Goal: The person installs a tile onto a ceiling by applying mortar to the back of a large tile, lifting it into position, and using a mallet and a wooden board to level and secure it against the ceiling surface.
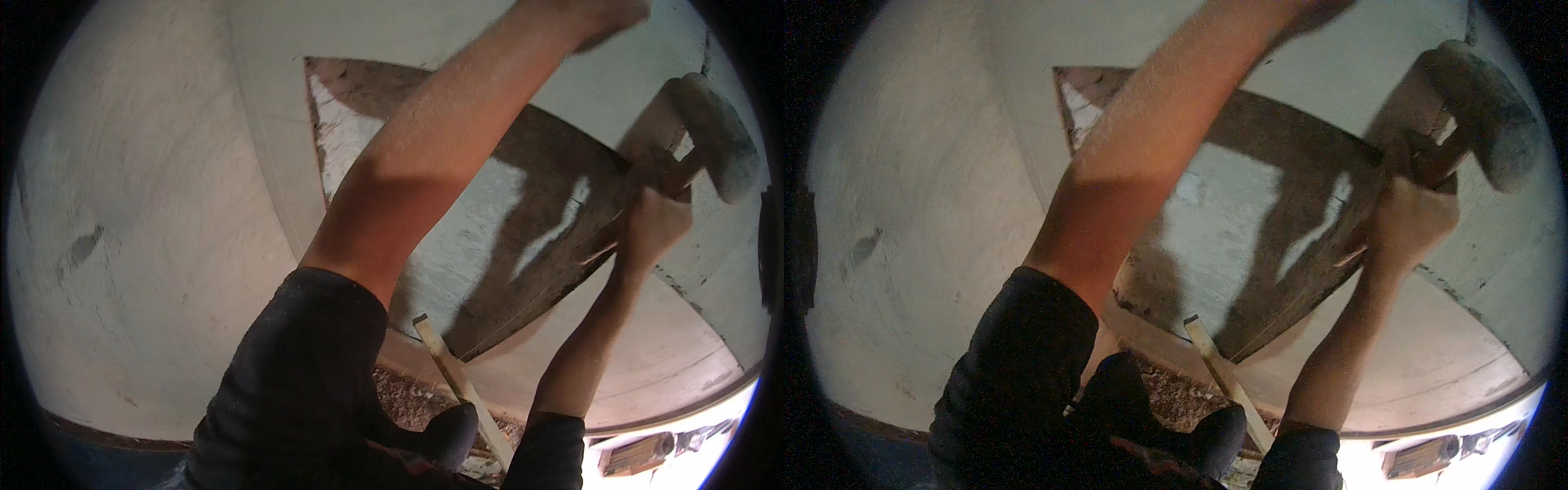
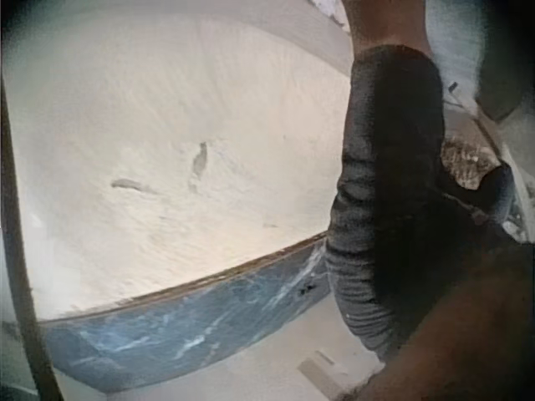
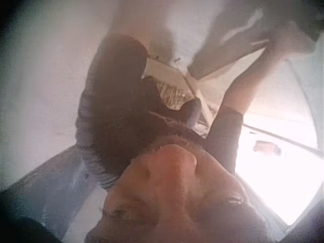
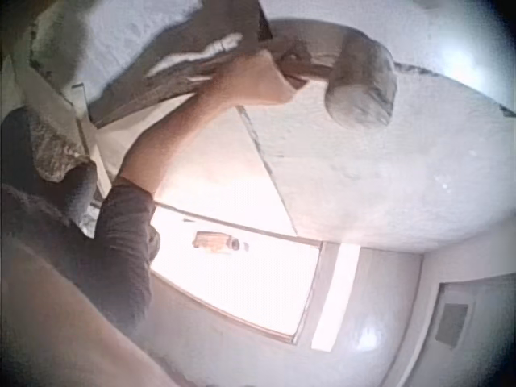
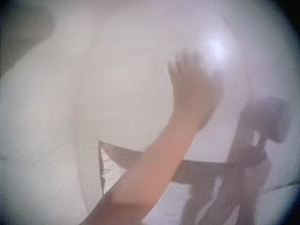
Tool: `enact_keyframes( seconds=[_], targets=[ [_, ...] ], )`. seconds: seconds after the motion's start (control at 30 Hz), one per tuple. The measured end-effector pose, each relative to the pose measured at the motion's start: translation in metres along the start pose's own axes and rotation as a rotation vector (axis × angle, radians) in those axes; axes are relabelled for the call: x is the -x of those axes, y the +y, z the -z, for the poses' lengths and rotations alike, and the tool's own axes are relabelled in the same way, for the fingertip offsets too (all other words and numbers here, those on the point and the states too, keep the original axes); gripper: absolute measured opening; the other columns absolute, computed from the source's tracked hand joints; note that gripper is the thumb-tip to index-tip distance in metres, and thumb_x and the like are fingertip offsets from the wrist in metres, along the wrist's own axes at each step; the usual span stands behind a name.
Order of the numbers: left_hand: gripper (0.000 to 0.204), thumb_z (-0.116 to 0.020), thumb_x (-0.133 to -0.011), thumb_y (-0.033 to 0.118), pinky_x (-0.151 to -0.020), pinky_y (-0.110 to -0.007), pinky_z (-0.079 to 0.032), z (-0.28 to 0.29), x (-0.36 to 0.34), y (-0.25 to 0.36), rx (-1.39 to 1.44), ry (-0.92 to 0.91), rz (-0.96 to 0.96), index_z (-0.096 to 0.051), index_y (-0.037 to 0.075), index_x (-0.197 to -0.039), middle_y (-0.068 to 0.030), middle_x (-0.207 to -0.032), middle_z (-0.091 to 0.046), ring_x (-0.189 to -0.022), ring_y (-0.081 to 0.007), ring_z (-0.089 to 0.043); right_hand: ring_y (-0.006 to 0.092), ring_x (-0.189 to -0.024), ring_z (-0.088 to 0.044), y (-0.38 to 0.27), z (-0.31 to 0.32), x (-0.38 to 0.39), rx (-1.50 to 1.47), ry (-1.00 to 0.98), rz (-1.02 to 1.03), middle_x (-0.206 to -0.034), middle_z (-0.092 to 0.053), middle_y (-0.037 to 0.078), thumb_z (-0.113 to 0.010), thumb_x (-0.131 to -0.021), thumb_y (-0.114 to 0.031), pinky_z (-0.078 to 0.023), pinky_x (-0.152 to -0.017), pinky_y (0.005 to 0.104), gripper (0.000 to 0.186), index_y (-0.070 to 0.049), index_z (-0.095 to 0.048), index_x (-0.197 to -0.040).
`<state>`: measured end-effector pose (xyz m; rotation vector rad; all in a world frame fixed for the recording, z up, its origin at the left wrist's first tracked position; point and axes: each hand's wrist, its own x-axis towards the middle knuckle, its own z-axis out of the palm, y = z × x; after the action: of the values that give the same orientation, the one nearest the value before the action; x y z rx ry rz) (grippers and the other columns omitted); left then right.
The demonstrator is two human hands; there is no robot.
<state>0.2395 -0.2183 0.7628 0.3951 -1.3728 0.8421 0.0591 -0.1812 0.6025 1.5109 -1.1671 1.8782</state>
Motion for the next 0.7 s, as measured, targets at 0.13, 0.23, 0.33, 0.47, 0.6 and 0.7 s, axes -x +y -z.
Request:
enact_keyframes(
  seconds=[0.13,0.23,0.33,0.47,0.6,0.7],
  targets=[
    [0.086,-0.067,-0.093,0.046,-0.128,-0.055,-0.011,0.022,0.076,-0.013,0.12,-0.101,-0.176,-0.034,-0.005,-0.155,-0.0281,-0.164,-0.027,-0.155,-0.0435,-0.019,0.0189,-0.09,-0.073,0.005,-0.008,0.001,0.223,0.063,0.151,-0.094,-0.079,0.013,-0.071,-0.087,-0.008,-0.054,-0.082,0.0335,0.021,0.001,-0.078,-0.105],
    [0.1,-0.08,-0.079,0.052,-0.127,-0.055,-0.015,0.028,0.105,-0.021,0.164,-0.152,-0.248,-0.039,-0.003,-0.152,-0.0278,-0.161,-0.032,-0.154,-0.0423,-0.024,0.02,-0.09,-0.073,-0.003,-0.01,0.001,-0.234,0.083,-0.075,-0.096,-0.079,0.012,-0.074,-0.088,-0.013,-0.054,-0.082,0.0338,0.022,-0.001,-0.079,-0.106],
    [0.095,-0.079,-0.081,0.051,-0.128,-0.054,-0.015,0.028,0.115,-0.021,0.187,-0.281,-0.267,-0.042,-0.002,-0.151,-0.0253,-0.16,-0.037,-0.153,-0.039,-0.028,0.0203,-0.09,-0.073,-0.01,-0.008,0.0,-0.136,0.115,-0.025,-0.098,-0.079,0.012,-0.079,-0.087,-0.02,-0.054,-0.082,0.0342,0.027,-0.002,-0.079,-0.108],
    [0.093,-0.076,-0.083,0.056,-0.128,-0.052,-0.016,0.029,0.113,-0.016,0.034,-0.242,-0.366,-0.044,0.0,-0.151,-0.0204,-0.16,-0.041,-0.153,-0.036,-0.03,0.0221,-0.09,-0.073,-0.013,-0.004,-0.004,-0.191,0.082,-0.096,-0.098,-0.079,0.014,-0.078,-0.083,-0.016,-0.054,-0.084,0.0356,0.028,-0.003,-0.078,-0.108],
    [0.096,-0.073,-0.083,0.063,-0.128,-0.052,-0.017,0.035,0.109,-0.015,0.001,-0.366,-0.311,-0.043,0.004,-0.153,-0.0168,-0.162,-0.039,-0.153,-0.0345,-0.03,0.0222,-0.102,-0.071,-0.015,0.001,-0.009,-0.031,-0.028,-0.112,-0.109,-0.077,0.017,-0.066,-0.083,-0.012,-0.052,-0.092,0.0359,0.038,-0.001,-0.075,-0.118],
    [0.099,-0.072,-0.083,0.064,-0.128,-0.051,-0.017,0.041,0.108,-0.008,-0.008,-0.361,-0.252,-0.041,0.004,-0.155,-0.0176,-0.164,-0.035,-0.153,-0.0359,-0.029,0.0227,-0.093,-0.068,-0.02,0.016,-0.009,-0.206,-0.079,-0.139,-0.1,-0.075,0.014,-0.072,-0.089,-0.022,-0.052,-0.089,0.0364,0.035,0.002,-0.075,-0.114]
  ],
)
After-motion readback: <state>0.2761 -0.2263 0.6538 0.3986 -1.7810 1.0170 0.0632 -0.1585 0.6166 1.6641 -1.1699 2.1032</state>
